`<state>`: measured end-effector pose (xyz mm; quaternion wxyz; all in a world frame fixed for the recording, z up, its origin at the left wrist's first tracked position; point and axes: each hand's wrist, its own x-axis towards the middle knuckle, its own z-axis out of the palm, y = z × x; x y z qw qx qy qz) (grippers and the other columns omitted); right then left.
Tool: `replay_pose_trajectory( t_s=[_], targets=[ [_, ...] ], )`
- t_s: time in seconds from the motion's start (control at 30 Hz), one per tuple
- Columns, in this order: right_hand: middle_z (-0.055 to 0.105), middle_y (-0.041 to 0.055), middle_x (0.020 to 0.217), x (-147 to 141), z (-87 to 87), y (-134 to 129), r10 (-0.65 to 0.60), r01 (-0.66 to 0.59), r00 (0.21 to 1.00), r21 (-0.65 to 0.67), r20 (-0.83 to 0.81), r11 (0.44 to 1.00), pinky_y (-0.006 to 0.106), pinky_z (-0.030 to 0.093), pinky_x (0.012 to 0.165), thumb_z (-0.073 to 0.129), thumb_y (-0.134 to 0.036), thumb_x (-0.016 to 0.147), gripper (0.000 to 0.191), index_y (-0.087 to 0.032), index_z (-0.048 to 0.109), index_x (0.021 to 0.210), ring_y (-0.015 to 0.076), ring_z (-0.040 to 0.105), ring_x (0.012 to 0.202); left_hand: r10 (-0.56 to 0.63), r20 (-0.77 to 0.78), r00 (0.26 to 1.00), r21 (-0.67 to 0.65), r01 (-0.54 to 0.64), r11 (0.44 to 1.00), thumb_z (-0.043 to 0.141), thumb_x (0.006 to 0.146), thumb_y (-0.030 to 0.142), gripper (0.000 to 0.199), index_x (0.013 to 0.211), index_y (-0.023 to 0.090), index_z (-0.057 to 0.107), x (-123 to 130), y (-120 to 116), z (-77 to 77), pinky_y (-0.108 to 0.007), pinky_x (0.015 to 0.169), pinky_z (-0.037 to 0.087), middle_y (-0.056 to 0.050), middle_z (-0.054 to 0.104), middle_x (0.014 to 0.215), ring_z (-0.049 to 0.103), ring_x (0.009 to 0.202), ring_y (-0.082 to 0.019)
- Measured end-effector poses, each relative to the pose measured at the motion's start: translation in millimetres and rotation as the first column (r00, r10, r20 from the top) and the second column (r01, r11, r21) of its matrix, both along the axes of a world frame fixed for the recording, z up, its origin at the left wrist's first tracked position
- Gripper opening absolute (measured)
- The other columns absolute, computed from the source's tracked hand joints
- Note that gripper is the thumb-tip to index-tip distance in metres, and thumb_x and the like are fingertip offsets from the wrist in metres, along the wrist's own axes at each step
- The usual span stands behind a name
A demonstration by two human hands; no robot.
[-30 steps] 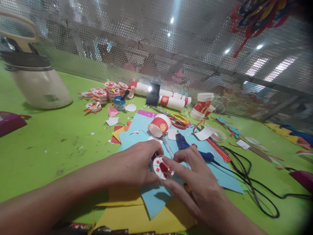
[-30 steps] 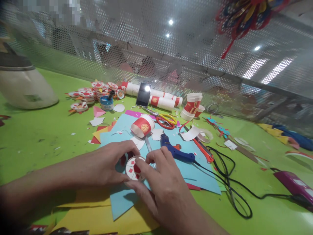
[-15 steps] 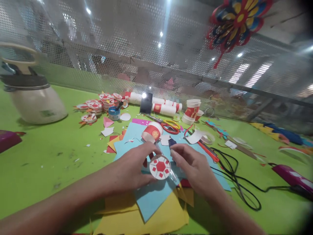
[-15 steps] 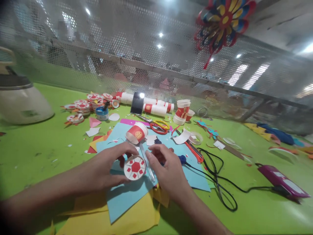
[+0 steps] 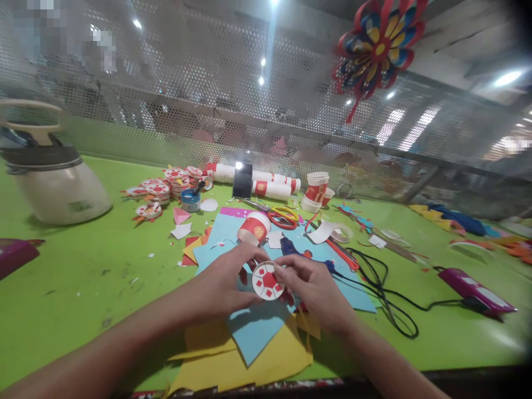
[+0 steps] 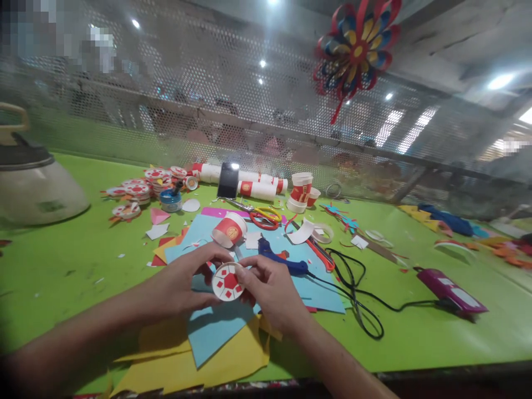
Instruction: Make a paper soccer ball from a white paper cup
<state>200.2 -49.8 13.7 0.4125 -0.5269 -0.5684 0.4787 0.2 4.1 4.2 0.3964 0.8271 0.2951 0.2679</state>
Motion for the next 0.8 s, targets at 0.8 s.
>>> replay_pose_trajectory(
  t_s=[0.8],
  targets=[
    [0.073,0.0095,0.087,40,14.1,14,-0.207,0.092,0.890,0.284,0.407,0.954,0.034,0.054,0.065,0.044,-0.051,0.097,0.041,-0.016,0.065,0.100,0.0191,0.065,0.071,-0.004,-0.045,0.999,-0.163,-0.003,0.987,0.071,0.069,0.027,0.051,0.119,0.021,0.060,-1,12,-6.2,-0.038,0.083,0.054,-0.007,0.070,0.113,0.067,0.094,-0.024]
  ],
)
